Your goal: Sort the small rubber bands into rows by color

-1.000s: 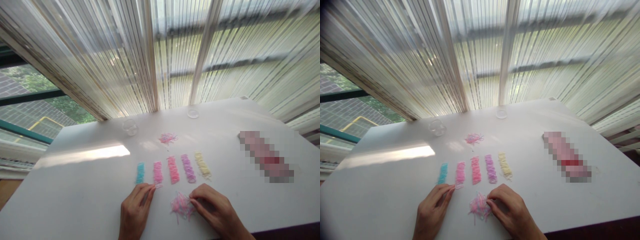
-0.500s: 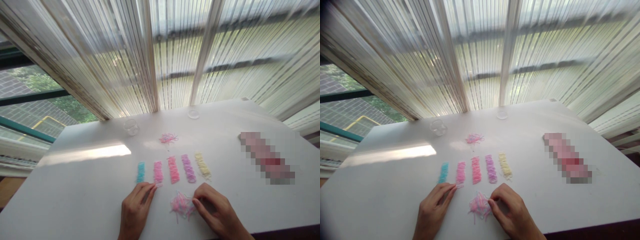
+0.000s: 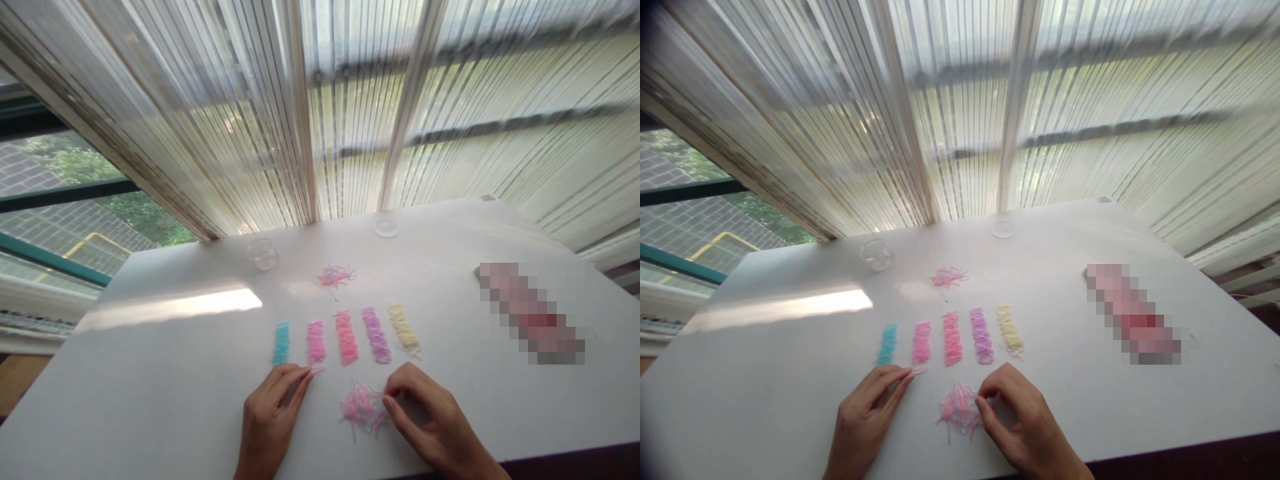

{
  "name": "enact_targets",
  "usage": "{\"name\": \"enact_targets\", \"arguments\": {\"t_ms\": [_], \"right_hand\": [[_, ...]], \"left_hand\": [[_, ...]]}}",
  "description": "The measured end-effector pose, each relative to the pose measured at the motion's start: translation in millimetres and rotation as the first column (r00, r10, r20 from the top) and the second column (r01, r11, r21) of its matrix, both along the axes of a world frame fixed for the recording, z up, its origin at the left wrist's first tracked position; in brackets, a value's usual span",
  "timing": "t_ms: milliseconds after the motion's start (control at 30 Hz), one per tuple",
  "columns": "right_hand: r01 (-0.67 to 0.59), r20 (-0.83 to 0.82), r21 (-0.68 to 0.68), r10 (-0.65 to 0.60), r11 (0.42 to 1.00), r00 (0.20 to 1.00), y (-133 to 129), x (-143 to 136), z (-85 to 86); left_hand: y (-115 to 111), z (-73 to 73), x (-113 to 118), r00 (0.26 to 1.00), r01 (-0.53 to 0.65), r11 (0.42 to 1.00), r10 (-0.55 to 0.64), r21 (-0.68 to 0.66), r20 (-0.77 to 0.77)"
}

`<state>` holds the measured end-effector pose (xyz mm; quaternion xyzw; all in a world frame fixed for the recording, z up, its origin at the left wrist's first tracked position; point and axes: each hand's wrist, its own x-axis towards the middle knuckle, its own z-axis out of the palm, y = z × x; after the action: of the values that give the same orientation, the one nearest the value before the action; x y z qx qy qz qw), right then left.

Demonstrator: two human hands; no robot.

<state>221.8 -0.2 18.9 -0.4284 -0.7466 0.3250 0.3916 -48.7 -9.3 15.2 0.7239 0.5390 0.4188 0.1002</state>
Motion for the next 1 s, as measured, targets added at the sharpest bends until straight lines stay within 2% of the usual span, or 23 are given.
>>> {"name": "enact_targets", "arguments": {"t_ms": [233,400,700,900,1000], "right_hand": [[0.004,0.003,0.010,-0.004,1.000,1.000,0.2,-0.6,0.8],[-0.002,0.011,0.003,0.002,1.000,1.000,0.7,-1.8,2.6],[0.001,0.010,-0.001,-0.001,1.000,1.000,1.4,-1.5,0.1],[0.001,0.015,-0.002,-0.001,1.000,1.000,-0.2,-1.5,1.1],[0.007,0.016,0.000,-0.007,1.000,1.000,-0.4,-1.9,1.6]], "left_hand": [[-0.7,-1.3,-0.5,1.000,0.005,0.999,-0.006,-0.048,-0.024],[0.5,-4.9,-0.4,0.998,-0.023,0.999,0.021,-0.035,-0.058],[-1.9,-2.0,-0.6,0.992,-0.056,0.998,0.054,-0.013,-0.110],[-5.3,-4.5,3.1,0.984,-0.148,0.989,0.145,-0.024,-0.108],[-3.2,-4.4,6.2,0.983,-0.152,0.988,0.148,-0.029,-0.107]]}}
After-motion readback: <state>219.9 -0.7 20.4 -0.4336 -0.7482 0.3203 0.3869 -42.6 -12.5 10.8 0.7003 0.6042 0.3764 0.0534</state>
